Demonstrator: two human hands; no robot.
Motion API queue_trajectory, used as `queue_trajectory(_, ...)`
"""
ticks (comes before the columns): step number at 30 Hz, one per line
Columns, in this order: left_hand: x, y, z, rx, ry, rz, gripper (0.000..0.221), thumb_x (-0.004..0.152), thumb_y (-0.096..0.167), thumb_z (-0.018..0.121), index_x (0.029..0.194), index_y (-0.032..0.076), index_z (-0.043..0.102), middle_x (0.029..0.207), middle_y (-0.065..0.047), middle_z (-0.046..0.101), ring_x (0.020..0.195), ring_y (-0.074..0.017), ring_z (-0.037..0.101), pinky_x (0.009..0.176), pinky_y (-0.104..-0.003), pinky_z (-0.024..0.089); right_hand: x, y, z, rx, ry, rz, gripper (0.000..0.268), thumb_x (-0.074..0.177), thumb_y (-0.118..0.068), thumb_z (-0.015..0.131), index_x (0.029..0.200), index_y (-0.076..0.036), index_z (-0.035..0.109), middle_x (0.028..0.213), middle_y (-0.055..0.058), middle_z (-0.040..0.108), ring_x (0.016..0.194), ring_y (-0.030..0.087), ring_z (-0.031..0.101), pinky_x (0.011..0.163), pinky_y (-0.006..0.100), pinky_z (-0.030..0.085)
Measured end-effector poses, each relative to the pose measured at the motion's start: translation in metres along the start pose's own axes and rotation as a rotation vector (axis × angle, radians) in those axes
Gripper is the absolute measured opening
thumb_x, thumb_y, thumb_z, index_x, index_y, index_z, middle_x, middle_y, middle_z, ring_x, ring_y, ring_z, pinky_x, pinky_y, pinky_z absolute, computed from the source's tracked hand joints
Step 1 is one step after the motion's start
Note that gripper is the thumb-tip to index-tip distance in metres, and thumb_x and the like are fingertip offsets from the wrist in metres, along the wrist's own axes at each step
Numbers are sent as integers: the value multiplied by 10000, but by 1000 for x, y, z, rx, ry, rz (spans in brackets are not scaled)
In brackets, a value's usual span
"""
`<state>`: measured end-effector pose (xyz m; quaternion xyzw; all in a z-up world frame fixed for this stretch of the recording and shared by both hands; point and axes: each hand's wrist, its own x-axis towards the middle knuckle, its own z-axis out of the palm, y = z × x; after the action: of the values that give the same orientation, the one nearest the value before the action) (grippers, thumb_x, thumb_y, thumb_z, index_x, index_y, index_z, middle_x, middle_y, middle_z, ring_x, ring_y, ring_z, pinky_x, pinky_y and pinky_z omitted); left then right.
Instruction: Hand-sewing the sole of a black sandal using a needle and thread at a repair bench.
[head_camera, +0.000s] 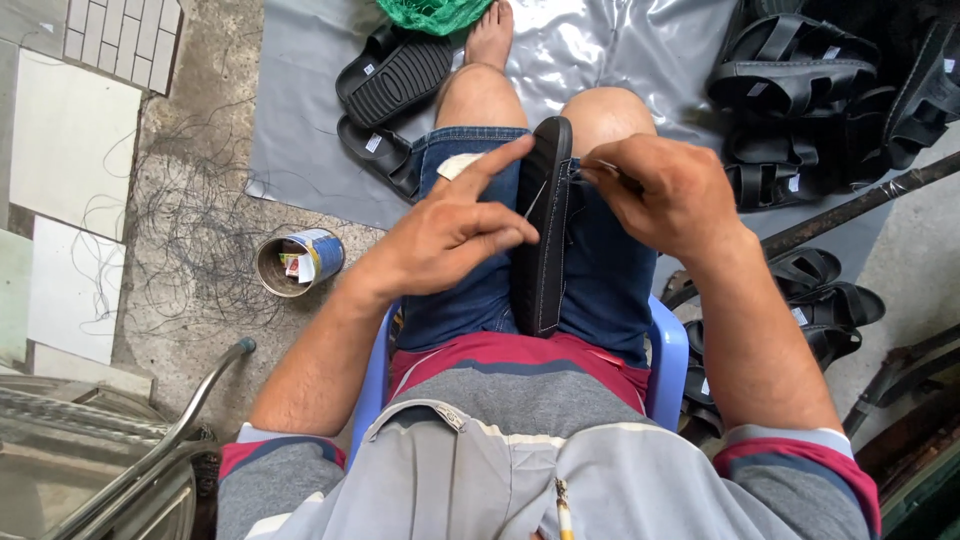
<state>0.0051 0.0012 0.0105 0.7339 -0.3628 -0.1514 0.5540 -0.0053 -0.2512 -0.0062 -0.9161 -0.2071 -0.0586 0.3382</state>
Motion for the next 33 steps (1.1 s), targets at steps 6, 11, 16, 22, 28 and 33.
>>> queue_trajectory(6, 5, 23, -8, -942, 14, 109, 216, 925, 143, 539, 989, -34, 645, 1454, -213, 281, 1240, -273, 491, 578, -121, 487, 4, 5, 13, 223, 64, 19, 129, 861, -40, 692, 964, -113, 668, 523, 11, 463, 496, 224, 510, 489, 294, 441)
queue_trajectory(11, 10, 5, 11, -292, 228, -111, 482, 759, 276, 755, 1182, 114, 592, 1237, -114, 544, 999, -193, 587, 691, -211, 512, 1, 2, 12, 250, 109, 42, 108, 851, -32, 701, 937, -79, 655, 522, 68, 473, 532, 295, 539, 472, 343, 420)
queue_trajectory(16, 8, -12, 25, 56, 246, -244, 471, 770, 344, 747, 1188, 203, 583, 729, -44, 638, 645, -191, 621, 548, -296, 481, 0, 2, 15, 259, 120, 51, 75, 857, -47, 706, 911, -65, 656, 480, 73, 445, 543, 306, 565, 452, 353, 414)
queue_trajectory(22, 20, -6, 6, -227, 63, -267, 272, 869, 70, 548, 1136, 105, 586, 952, -158, 672, 619, -177, 605, 489, -284, 486, 0, 1, 14, 299, 153, 44, 55, 849, -45, 717, 881, -61, 675, 479, 57, 451, 424, 229, 469, 419, 285, 356)
queue_trajectory(28, -1, -26, -20, -392, 207, -485, 184, 887, 224, 550, 932, 112, 689, 1026, -111, 657, 687, -163, 626, 428, -172, 469, -3, -24, -37, 319, -193, 202, 67, 809, -38, 658, 835, 14, 626, 525, 191, 516, 474, 353, 524, 445, 402, 380)
queue_trajectory(33, -13, -39, -35, 674, 335, -864, 288, 892, 321, 545, 1080, 111, 604, 1331, -182, 354, 1090, -396, 457, 862, -523, 401, -3, -13, -58, 119, -316, 33, 298, 926, -55, 507, 1221, -49, 549, 1023, 113, 529, 909, 222, 559, 741, 307, 461)
